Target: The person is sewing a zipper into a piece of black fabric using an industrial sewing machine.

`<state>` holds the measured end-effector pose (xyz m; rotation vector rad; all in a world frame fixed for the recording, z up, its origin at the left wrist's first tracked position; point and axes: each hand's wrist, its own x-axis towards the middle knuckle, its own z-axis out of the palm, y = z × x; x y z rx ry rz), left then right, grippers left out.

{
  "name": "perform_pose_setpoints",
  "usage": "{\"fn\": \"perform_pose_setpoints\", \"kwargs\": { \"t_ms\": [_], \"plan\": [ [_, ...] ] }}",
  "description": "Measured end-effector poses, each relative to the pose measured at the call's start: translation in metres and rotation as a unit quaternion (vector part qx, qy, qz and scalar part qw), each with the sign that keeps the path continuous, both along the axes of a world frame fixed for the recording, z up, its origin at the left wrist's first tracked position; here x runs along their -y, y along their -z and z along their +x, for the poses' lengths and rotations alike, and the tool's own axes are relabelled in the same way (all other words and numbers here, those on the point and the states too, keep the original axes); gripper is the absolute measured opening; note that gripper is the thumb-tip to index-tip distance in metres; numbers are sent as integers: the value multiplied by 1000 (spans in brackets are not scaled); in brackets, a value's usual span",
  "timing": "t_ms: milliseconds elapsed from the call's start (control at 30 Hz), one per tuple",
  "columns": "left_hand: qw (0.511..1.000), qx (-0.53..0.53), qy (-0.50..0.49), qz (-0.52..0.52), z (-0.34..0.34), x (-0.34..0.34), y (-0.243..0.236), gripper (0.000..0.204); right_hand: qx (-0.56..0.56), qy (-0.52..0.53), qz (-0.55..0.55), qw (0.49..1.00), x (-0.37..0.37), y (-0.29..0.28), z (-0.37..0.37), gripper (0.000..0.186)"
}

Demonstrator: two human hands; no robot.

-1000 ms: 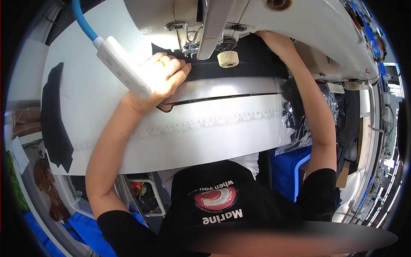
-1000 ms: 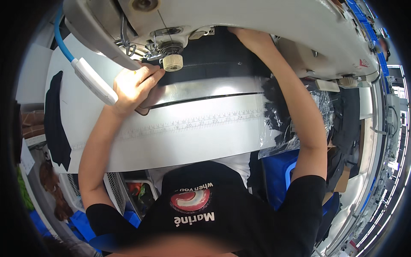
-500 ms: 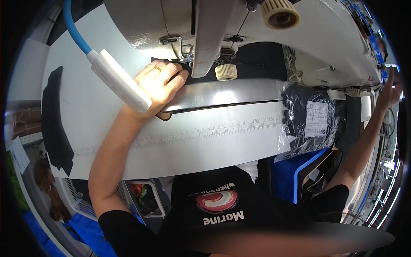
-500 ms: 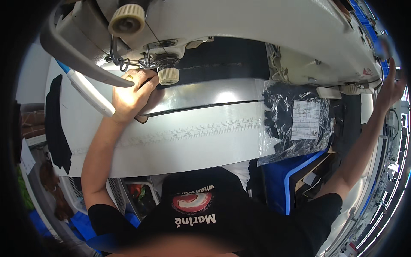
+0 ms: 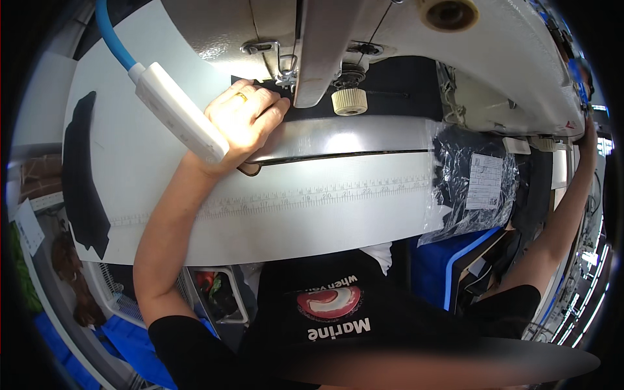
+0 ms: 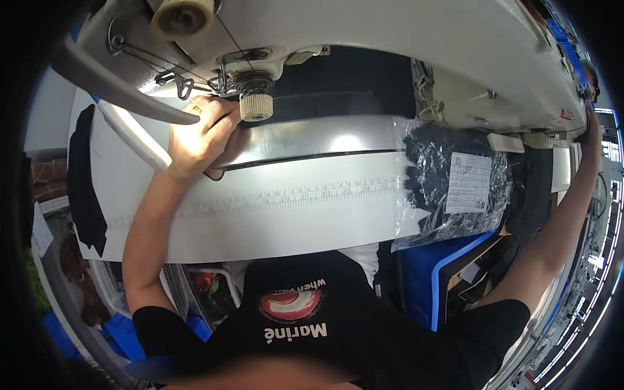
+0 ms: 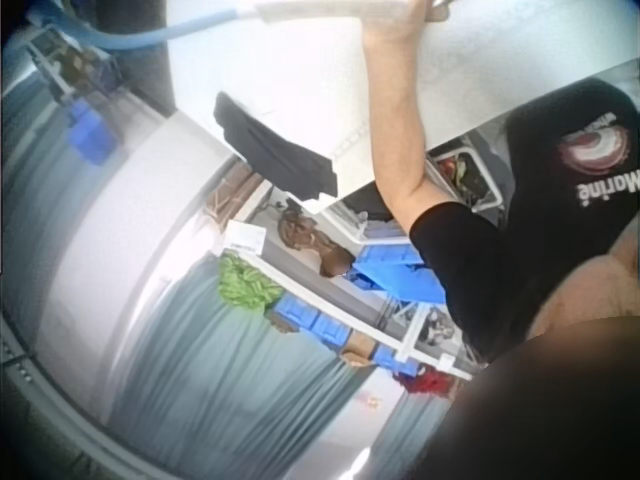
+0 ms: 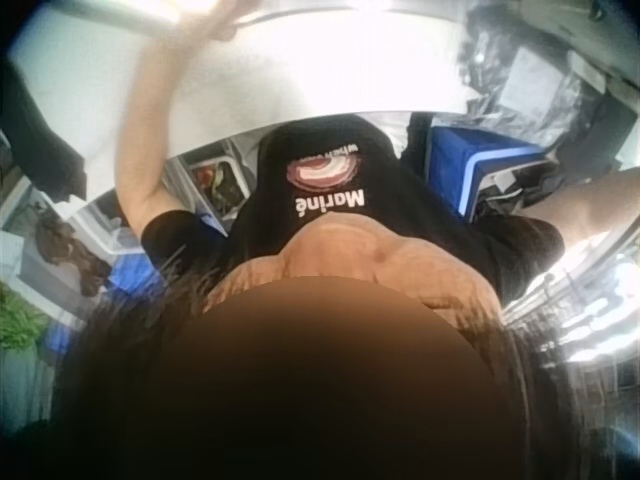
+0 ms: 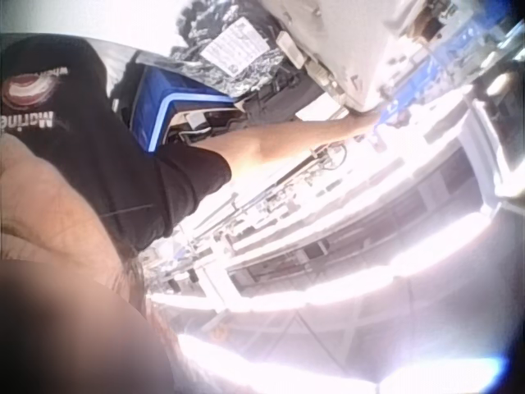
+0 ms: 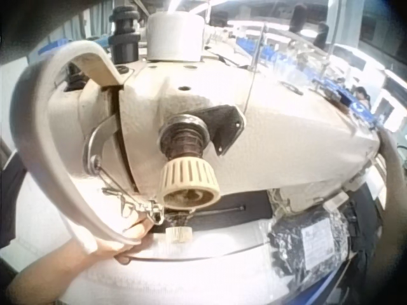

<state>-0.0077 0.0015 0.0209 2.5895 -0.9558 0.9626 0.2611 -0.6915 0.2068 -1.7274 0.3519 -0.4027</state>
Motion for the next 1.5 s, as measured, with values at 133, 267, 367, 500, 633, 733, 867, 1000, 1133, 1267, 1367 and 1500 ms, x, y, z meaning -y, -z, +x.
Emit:
{"fn": "perform_pose_setpoints", "kwargs": {
  "t_ms": [133,267,367,500,633,733,867,1000,1133,1267,1367,1500],
  "plan": [
    [1000,-4,-12,-11,1,-1,3,28,12,29,8,999,-6,1,4,40],
    [1000,-19,-12,-22,1,-1,5,31,92,16,50,994,-15,31,-14,40],
    [1000,-14,-15,4,0,-4,6,33,159,17,74,984,-21,41,-27,42],
    [999,-26,-19,-2,-2,-4,7,33,87,57,42,994,-15,22,-17,44],
    [1000,-2,-13,9,1,-4,7,29,-42,-9,11,999,1,2,6,46],
    [1000,4,-10,16,3,-4,8,30,-19,20,54,998,5,4,10,45],
    [999,25,8,20,5,-6,6,29,26,46,72,996,-8,17,-7,42],
    [999,38,15,2,6,-4,7,30,94,51,110,988,-32,26,-25,38],
    [999,34,7,-2,5,-2,7,28,160,73,130,976,-49,33,-34,35],
    [1000,20,6,-7,3,-2,6,28,180,89,107,974,-52,41,-36,33],
    [1000,8,3,-5,2,-3,5,29,175,88,170,966,-46,43,-34,32],
    [1000,-12,-10,21,-1,-5,4,29,177,49,167,969,-32,38,-28,33]
  ]
}}
